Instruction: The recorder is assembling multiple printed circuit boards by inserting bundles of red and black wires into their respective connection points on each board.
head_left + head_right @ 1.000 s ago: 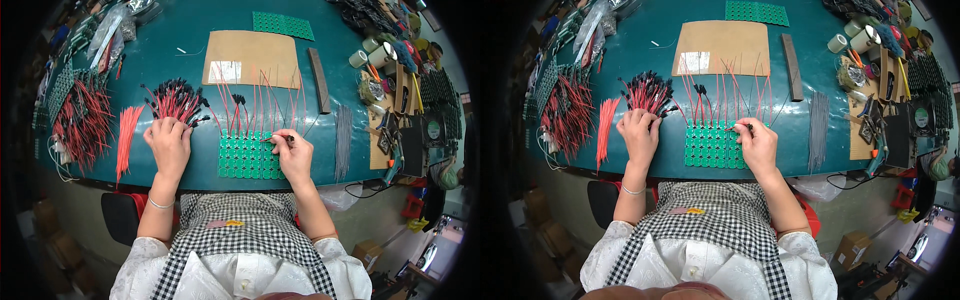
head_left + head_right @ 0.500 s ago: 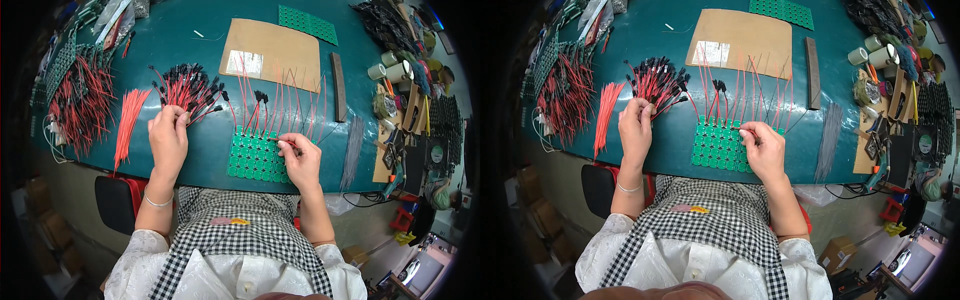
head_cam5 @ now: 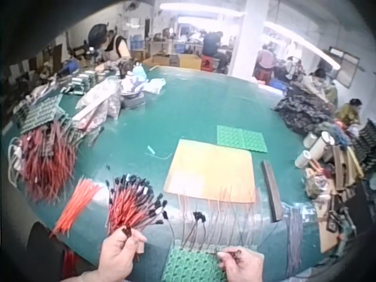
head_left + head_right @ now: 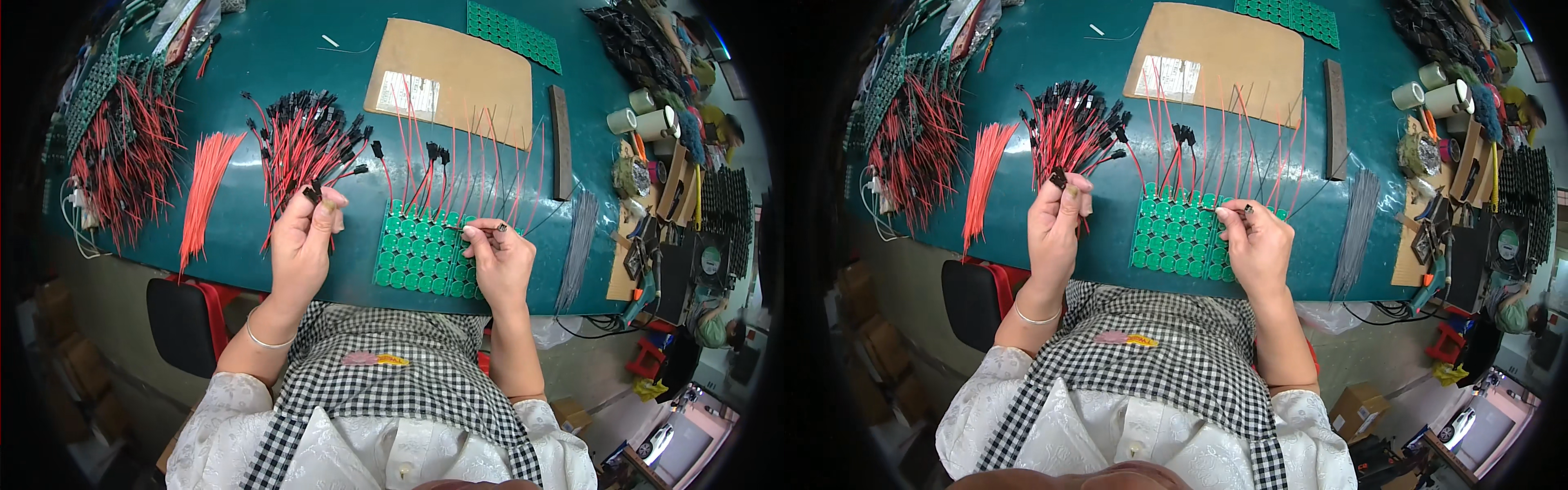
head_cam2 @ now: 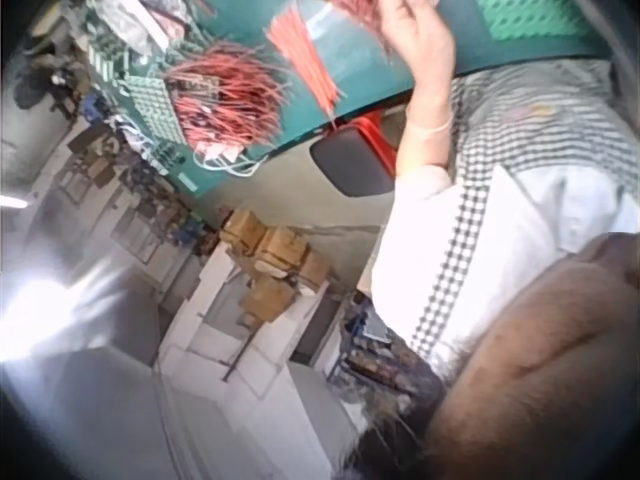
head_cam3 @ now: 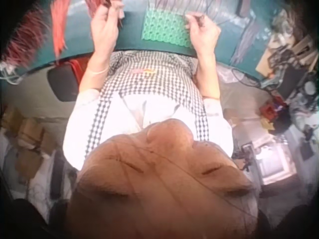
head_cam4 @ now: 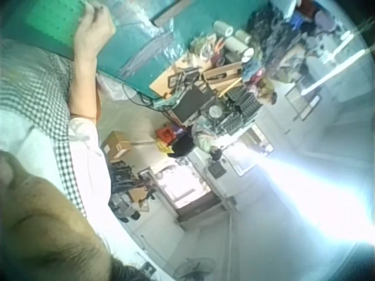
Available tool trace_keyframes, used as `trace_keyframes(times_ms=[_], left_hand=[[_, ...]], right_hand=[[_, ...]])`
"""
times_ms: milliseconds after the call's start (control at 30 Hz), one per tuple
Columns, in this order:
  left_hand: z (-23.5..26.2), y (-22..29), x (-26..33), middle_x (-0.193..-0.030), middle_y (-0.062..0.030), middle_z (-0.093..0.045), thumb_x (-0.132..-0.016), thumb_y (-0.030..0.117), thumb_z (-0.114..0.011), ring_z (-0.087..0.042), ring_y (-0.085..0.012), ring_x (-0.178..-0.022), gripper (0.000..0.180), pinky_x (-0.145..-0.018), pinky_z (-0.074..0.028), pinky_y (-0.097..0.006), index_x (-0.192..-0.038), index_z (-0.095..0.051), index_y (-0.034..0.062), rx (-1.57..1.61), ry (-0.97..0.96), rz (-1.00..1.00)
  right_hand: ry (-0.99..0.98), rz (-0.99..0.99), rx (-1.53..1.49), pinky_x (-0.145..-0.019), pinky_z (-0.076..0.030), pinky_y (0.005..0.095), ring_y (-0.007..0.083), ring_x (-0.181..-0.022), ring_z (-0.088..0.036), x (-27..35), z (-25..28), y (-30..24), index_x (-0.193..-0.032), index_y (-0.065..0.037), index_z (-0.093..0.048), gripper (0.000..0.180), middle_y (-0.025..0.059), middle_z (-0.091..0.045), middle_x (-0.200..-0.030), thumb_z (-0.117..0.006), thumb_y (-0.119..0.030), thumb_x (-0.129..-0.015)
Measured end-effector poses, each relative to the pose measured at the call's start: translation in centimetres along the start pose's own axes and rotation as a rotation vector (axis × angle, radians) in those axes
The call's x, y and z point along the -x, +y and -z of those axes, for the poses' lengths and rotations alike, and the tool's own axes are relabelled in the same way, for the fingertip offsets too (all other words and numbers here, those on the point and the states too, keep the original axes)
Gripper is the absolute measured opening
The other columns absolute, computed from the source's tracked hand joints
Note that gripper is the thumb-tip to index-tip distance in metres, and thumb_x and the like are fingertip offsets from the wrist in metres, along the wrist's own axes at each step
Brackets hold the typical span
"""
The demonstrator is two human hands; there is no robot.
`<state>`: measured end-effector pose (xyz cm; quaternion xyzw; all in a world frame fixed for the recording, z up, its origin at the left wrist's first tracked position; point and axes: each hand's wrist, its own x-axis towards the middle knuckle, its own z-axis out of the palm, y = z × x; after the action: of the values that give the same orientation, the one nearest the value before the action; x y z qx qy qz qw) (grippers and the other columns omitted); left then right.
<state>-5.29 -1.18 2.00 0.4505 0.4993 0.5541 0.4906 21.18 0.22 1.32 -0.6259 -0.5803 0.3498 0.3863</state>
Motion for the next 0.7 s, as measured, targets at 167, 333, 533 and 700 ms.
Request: trace_keyframes(times_ms=[167,333,533,700], left_hand=[[-1.1,-1.2,0.2,-0.089,-0.0055,-0.062,-0.109,0.020,-0.049,-0.060,-0.0148,-0.086,0.024,-0.085,-0.049,-0.031,-0.104,-0.061,0.0002,-0.017,0.015,-0.068],[-1.2,-2.1,0.4,-0.083,-0.0033,-0.063,-0.107,0.015,-0.053,-0.059,-0.0110,-0.078,0.022,-0.073,-0.048,-0.026,-0.104,-0.067,-0.0018,-0.096,0.013,-0.107],[-1.7,-2.3,0.9,-0.077,-0.0015,-0.057,-0.107,0.015,-0.054,-0.053,-0.0089,-0.074,0.021,-0.068,-0.044,-0.024,-0.104,-0.067,-0.0024,-0.068,0.018,-0.064],[-1.7,-2.7,0.9,-0.076,-0.0013,-0.056,-0.107,0.015,-0.054,-0.050,-0.0086,-0.071,0.022,-0.066,-0.043,-0.025,-0.104,-0.066,-0.0027,-0.089,0.017,-0.080]], right_hand=[[0.029,0.014,0.021,-0.053,-0.054,0.0251,0.0122,-0.060,-0.069,0.0,-0.2,0.1,-0.092,0.003,-0.072,0.009,0.0101,-0.072,-0.074,-0.074,-0.005,-0.091],[0.050,-0.014,0.000,-0.053,-0.055,0.0257,0.0125,-0.060,-0.069,0.0,-0.3,0.0,-0.091,0.004,-0.071,0.011,0.0105,-0.071,-0.074,-0.074,-0.006,-0.091],[0.036,-0.009,0.024,-0.053,-0.056,0.0257,0.0125,-0.060,-0.069,-0.2,-0.3,-0.2,-0.090,0.005,-0.070,0.011,0.0103,-0.072,-0.074,-0.074,-0.006,-0.092],[0.039,-0.028,0.003,-0.053,-0.056,0.0257,0.0127,-0.059,-0.069,-0.1,-0.4,-0.1,-0.089,0.005,-0.070,0.011,0.0104,-0.071,-0.073,-0.074,-0.006,-0.091]])
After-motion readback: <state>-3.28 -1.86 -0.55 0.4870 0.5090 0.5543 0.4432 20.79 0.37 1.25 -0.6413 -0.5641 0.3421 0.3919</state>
